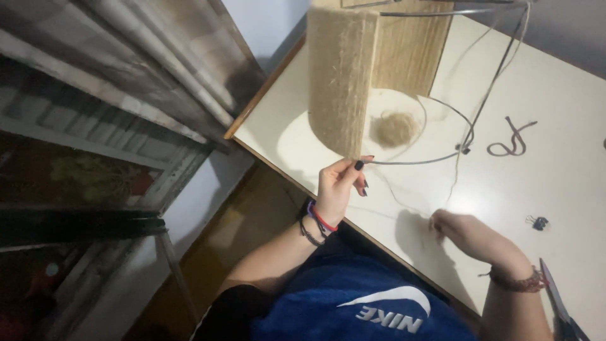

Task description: Wrapping twine around a wire lampshade frame to create a decorative cover, using clips to secure the ends.

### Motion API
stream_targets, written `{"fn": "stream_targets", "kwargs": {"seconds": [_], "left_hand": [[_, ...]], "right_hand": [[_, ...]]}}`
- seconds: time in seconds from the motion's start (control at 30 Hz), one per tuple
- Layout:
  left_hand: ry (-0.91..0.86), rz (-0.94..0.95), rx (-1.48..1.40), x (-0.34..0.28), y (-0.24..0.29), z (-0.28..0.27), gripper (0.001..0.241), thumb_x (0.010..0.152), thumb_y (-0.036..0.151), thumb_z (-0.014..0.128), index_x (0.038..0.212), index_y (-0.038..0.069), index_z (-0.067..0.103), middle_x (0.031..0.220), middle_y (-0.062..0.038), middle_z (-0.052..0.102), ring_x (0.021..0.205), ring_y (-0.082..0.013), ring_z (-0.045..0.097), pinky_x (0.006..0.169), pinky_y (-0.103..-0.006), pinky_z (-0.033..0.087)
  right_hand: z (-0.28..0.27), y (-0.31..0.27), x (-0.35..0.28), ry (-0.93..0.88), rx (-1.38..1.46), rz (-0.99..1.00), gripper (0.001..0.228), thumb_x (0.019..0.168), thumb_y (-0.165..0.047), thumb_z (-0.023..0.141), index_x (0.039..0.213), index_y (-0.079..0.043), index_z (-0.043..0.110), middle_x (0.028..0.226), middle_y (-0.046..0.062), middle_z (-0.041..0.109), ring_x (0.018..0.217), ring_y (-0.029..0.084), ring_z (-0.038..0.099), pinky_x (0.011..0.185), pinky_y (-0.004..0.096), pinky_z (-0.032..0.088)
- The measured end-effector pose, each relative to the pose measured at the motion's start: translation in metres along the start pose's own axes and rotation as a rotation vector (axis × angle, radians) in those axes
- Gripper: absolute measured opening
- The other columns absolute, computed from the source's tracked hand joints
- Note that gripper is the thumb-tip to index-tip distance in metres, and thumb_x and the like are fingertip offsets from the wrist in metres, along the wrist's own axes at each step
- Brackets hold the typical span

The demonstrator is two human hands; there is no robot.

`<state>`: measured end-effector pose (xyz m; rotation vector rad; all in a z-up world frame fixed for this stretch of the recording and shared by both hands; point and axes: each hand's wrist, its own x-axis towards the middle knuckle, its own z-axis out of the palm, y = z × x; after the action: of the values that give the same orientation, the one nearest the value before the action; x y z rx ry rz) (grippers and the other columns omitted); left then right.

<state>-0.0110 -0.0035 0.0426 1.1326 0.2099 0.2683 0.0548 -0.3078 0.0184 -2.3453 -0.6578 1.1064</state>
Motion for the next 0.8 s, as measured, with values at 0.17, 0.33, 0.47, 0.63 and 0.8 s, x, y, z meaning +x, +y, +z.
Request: {"fn": "stream_targets", "kwargs": {"seconds": [0.17,0.33,0.47,0.63,0.8], "left_hand": [[0.011,0.024,0.048,-0.005,-0.008,-0.004,0.027,0.102,0.02,0.062,0.11,-0.002,0.075,0.06,-0.003,0.058,0.051,-0.0118,0.053,0.055,-0.023,0.05],[-0.016,0.046,0.108,-0.008,-0.019,-0.011,0.026,0.105,0.02,0.059,0.115,0.002,0.075,0.06,-0.002,0.059,0.053,-0.0102,0.055,0.054,-0.0215,0.051],[0.004,0.043,0.156,-0.006,-0.022,-0.014,0.027,0.104,0.018,0.058,0.112,-0.001,0.075,0.061,-0.003,0.06,0.052,-0.0116,0.054,0.055,-0.0218,0.048],[0.013,0.029,0.132,-0.007,-0.017,-0.01,0.03,0.103,0.017,0.059,0.081,-0.001,0.069,0.077,-0.011,0.072,0.05,-0.0137,0.056,0.053,-0.0235,0.05],[-0.014,0.033,0.105,-0.001,-0.004,-0.005,0.026,0.104,0.019,0.06,0.112,-0.001,0.075,0.061,-0.001,0.057,0.051,-0.012,0.053,0.058,-0.0231,0.05]], "right_hand": [[-0.06,-0.06,-0.044,0.703,-0.143,-0.258,0.037,0.096,-0.004,0.069,0.132,-0.01,0.065,0.135,0.009,0.069,0.123,0.027,0.065,0.109,0.037,0.046],[-0.136,-0.111,0.002,1.382,-0.333,-0.59,0.043,0.119,0.003,0.09,0.147,0.015,0.06,0.127,0.027,0.058,0.099,0.035,0.059,0.076,0.043,0.051],[-0.161,-0.11,0.036,1.573,-0.539,-0.674,0.013,0.116,-0.001,0.091,0.114,0.008,0.081,0.118,0.022,0.071,0.105,0.038,0.066,0.091,0.046,0.055],[-0.115,-0.123,-0.005,1.467,-0.422,-0.875,0.021,0.111,0.024,0.052,0.098,0.024,0.069,0.142,0.043,0.057,0.141,0.059,0.052,0.124,0.064,0.043],[-0.034,-0.058,-0.011,0.743,-0.023,-0.856,0.029,0.081,0.008,0.034,0.076,-0.004,0.06,0.084,0.01,0.071,0.087,0.026,0.073,0.087,0.035,0.061]]}}
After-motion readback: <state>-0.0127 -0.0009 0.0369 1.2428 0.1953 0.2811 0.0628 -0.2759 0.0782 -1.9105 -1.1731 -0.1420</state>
